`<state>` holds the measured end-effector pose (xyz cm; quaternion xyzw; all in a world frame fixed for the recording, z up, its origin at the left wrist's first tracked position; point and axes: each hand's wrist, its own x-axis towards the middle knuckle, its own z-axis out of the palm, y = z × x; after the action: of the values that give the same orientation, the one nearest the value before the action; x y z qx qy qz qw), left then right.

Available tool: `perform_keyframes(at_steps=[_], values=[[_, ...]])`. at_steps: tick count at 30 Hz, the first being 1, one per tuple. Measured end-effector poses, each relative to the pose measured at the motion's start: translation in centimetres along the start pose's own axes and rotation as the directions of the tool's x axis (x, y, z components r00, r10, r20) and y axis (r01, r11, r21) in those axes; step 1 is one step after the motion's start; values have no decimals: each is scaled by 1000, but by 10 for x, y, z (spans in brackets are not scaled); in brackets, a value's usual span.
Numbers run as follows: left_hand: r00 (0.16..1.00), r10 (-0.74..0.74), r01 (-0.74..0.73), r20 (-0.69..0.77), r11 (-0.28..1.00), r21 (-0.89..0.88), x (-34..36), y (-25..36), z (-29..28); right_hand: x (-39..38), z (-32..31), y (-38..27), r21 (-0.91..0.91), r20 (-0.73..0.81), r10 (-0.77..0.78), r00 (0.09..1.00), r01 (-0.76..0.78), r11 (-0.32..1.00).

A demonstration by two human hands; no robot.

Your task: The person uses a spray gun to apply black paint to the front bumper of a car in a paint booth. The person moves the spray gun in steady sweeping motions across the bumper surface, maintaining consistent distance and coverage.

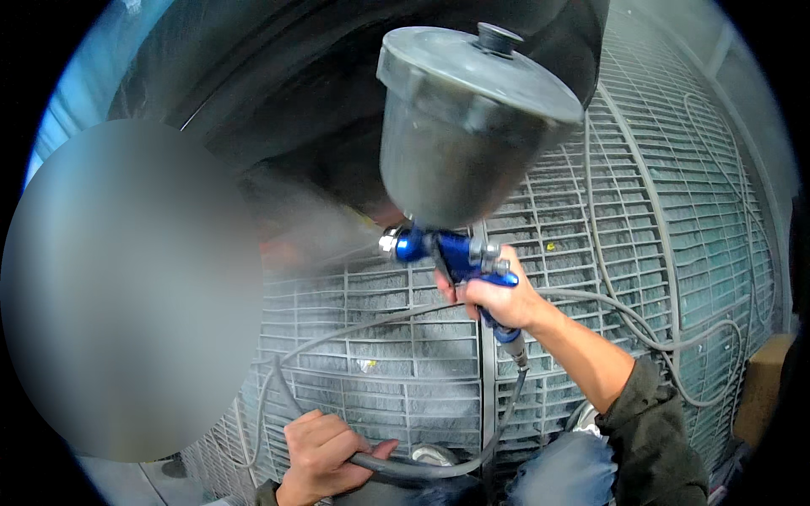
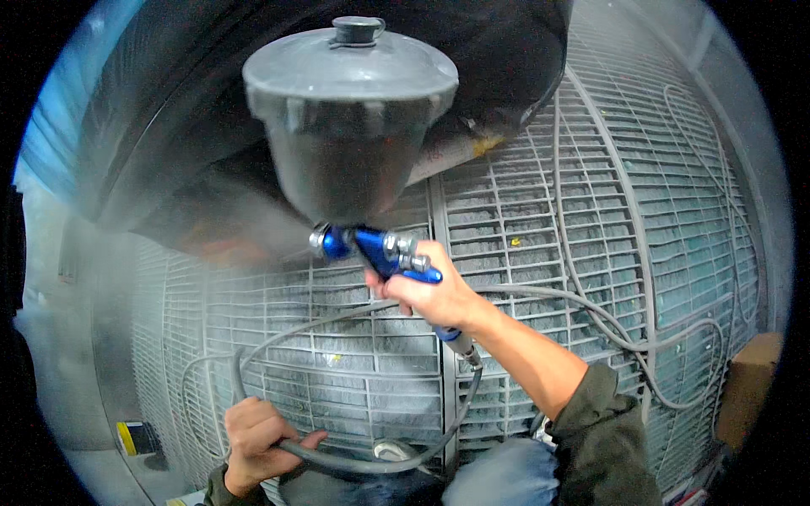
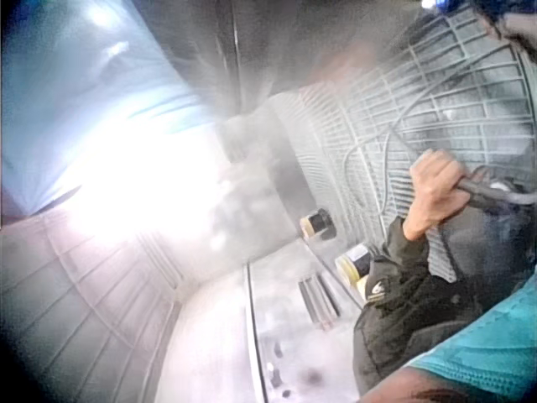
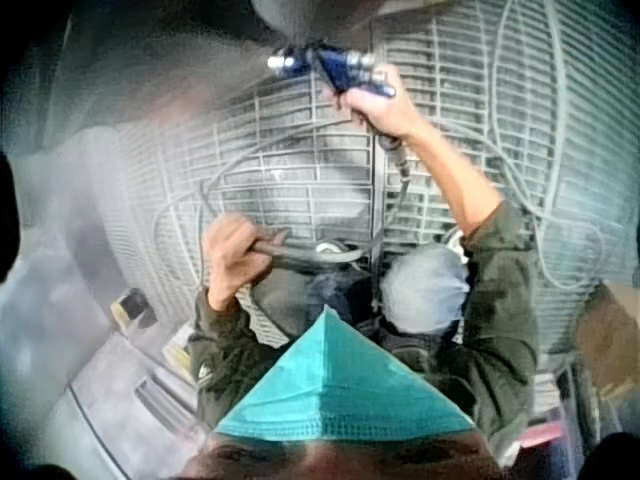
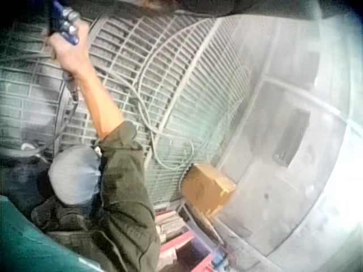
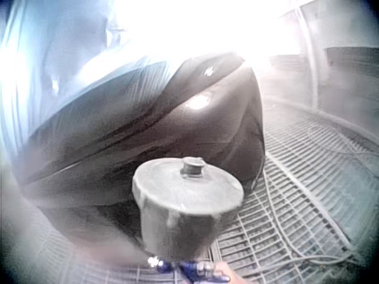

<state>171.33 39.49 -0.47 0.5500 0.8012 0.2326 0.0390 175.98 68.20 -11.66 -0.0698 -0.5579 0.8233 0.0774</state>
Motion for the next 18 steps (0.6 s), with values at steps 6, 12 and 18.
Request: perform_keyframes(at_steps=[6, 12, 18], values=[[995, 63, -72, -75, 990, -119, 19, -16, -8, -30, -39, -36, -127, -414, -44, 909, -9, 992], [988, 45, -61, -149, 993, -102, 47, 2, 22, -60, -123, -89, -240, -587, -111, 802, -42, 970], [990, -71, 66, -120, 997, -39, 82, 34, 75, -57, -236, -93, -312, -637, -220, 739, 14, 950]])
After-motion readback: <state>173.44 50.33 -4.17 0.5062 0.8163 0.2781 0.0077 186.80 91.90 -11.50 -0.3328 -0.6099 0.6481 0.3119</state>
